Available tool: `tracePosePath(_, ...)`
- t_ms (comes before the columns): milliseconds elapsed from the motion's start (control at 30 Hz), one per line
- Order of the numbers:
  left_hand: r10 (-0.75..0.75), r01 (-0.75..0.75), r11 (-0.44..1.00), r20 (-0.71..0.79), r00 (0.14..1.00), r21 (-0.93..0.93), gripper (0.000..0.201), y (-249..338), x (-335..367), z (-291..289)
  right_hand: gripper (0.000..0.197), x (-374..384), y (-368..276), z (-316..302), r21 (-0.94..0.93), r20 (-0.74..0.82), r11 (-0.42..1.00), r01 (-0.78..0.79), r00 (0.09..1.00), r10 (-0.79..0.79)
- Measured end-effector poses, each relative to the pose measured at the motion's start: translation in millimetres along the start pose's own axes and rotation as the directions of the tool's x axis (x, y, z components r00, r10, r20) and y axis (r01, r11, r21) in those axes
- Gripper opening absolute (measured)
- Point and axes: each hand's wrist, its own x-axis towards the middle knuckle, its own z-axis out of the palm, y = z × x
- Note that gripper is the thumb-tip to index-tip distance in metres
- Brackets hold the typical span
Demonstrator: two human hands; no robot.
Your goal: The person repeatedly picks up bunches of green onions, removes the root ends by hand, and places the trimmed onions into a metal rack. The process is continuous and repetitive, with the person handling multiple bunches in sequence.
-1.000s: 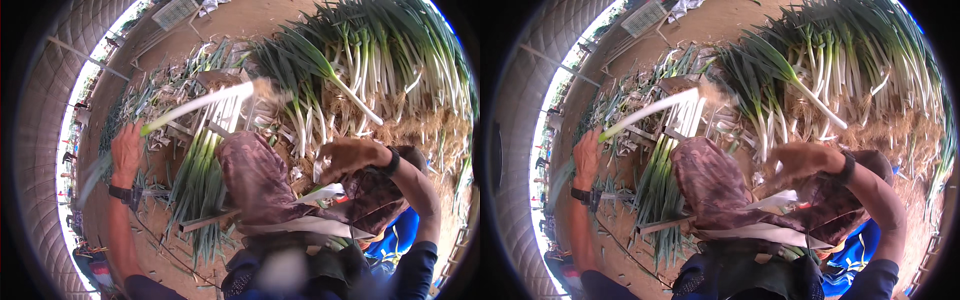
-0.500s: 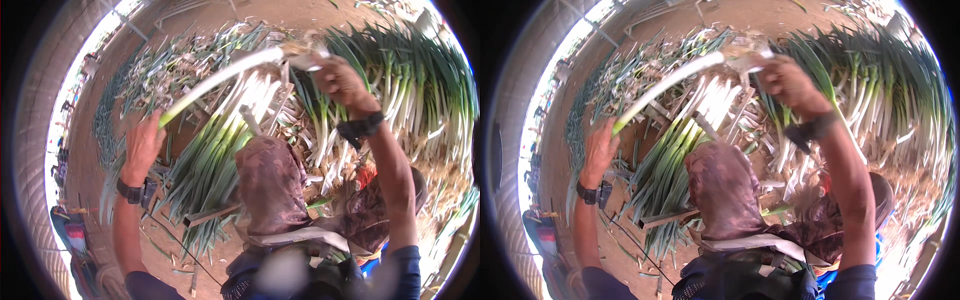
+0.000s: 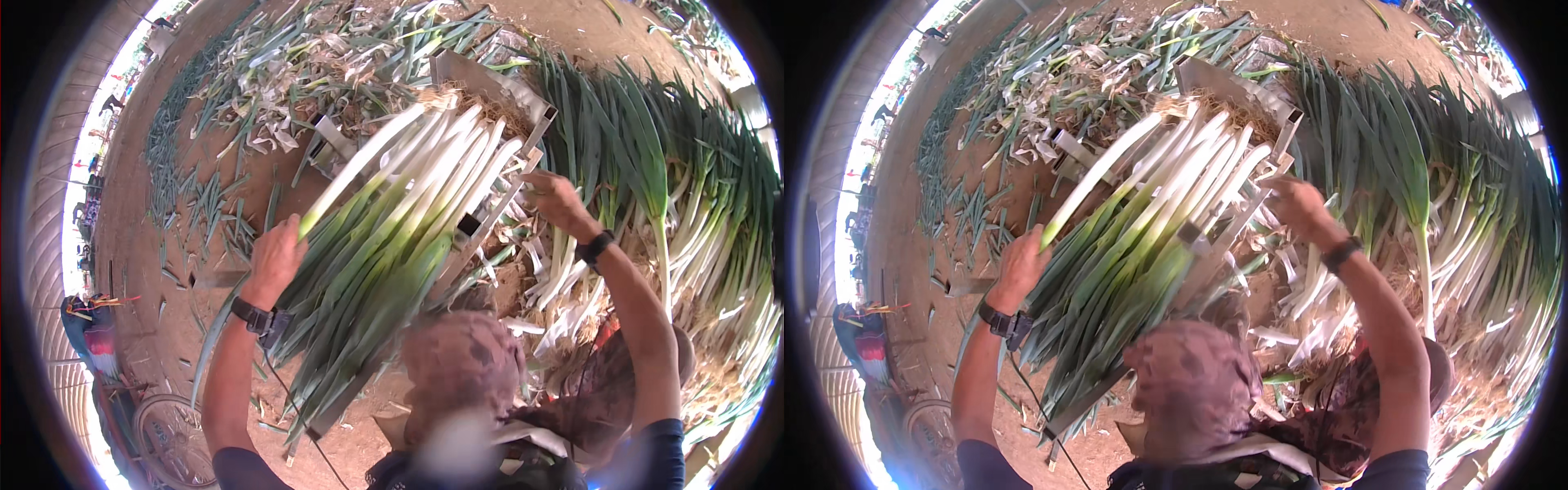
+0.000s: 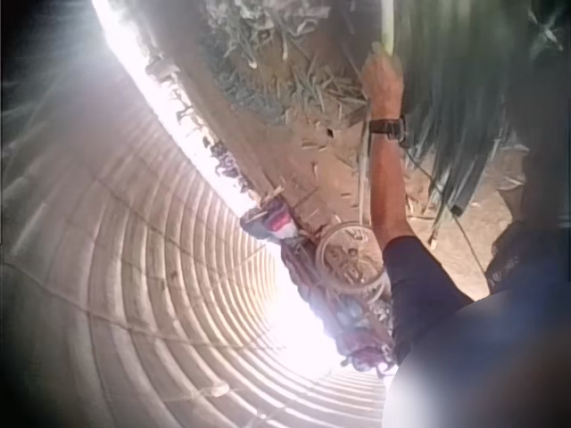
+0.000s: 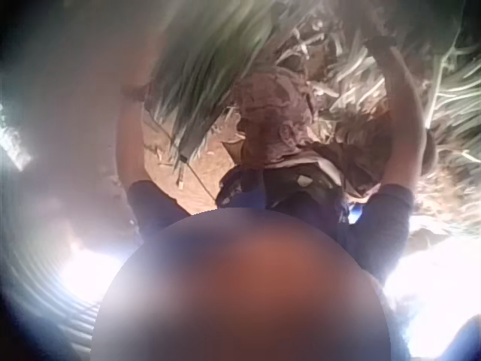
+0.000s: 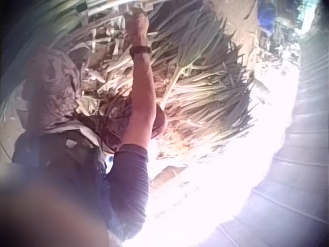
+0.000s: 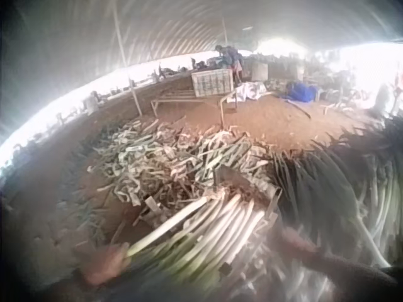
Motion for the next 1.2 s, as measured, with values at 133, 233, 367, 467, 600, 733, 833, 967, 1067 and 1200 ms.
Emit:
tracePosePath(133,-0.098,0.112,0.99,0.161,0.982,-0.08,0.05,-3.4,59.0,59.8,0.031,79.9,-45.9,55.6,0.043,0.104,0.957,0.288,0.951,-0.291)
tracePosePath(233,-0.114,0.143,0.98,0.203,0.973,-0.138,0.038,-11.2,80.2,90.6,0.035,128.7,-73.8,89.4,0.106,0.305,0.964,0.243,0.915,-0.264)
tracePosePath(367,-0.132,0.253,0.913,0.357,0.925,-0.32,0.027,-23.0,90.9,108.6,0.04,177.1,-93.9,135.8,-0.251,0.475,0.779,0.575,0.774,-0.419)
tracePosePath(467,-0.163,0.306,0.9,0.409,0.898,-0.312,0.026,-24.3,94.4,106.1,0.036,187.3,-98.4,162.0,-0.279,0.444,0.73,0.624,0.758,-0.478)
tracePosePath(600,-0.072,0.328,0.784,0.448,0.891,-0.528,0.031,-19.1,99.6,82.1,0.03,187.7,-102.0,174.2,-0.217,0.399,0.787,0.578,0.788,-0.468)
tracePosePath(733,-0.012,0.543,0.619,0.685,0.728,-0.567,0.027,-21.8,123.9,52.3,0.023,181.0,-106.6,170.3,-0.33,0.447,0.738,0.589,0.786,-0.427)
tracePosePath(833,0.036,0.583,0.621,0.762,0.646,-0.524,0.029,-12.4,149.5,56.8,0.023,173.5,-106.5,168.3,-0.298,0.352,0.762,0.574,0.809,-0.472)
tracePosePath(967,0.184,0.534,0.615,0.764,0.618,-0.58,0.044,11.9,168.8,84.0,0.022,169.0,-104.3,168.4,-0.217,0.259,0.795,0.566,0.819,-0.512)
tracePosePath(1067,0.068,0.558,0.581,0.719,0.692,-0.592,0.048,16.0,158.1,90.1,0.026,169.1,-104.4,167.8,-0.218,0.309,0.798,0.562,0.815,-0.49)
tracePosePath(1200,0.047,0.155,0.884,0.414,0.909,-0.441,0.053,13.2,114.2,78.9,0.034,168.4,-104.6,166.2,-0.297,0.411,0.772,0.562,0.805,-0.428)
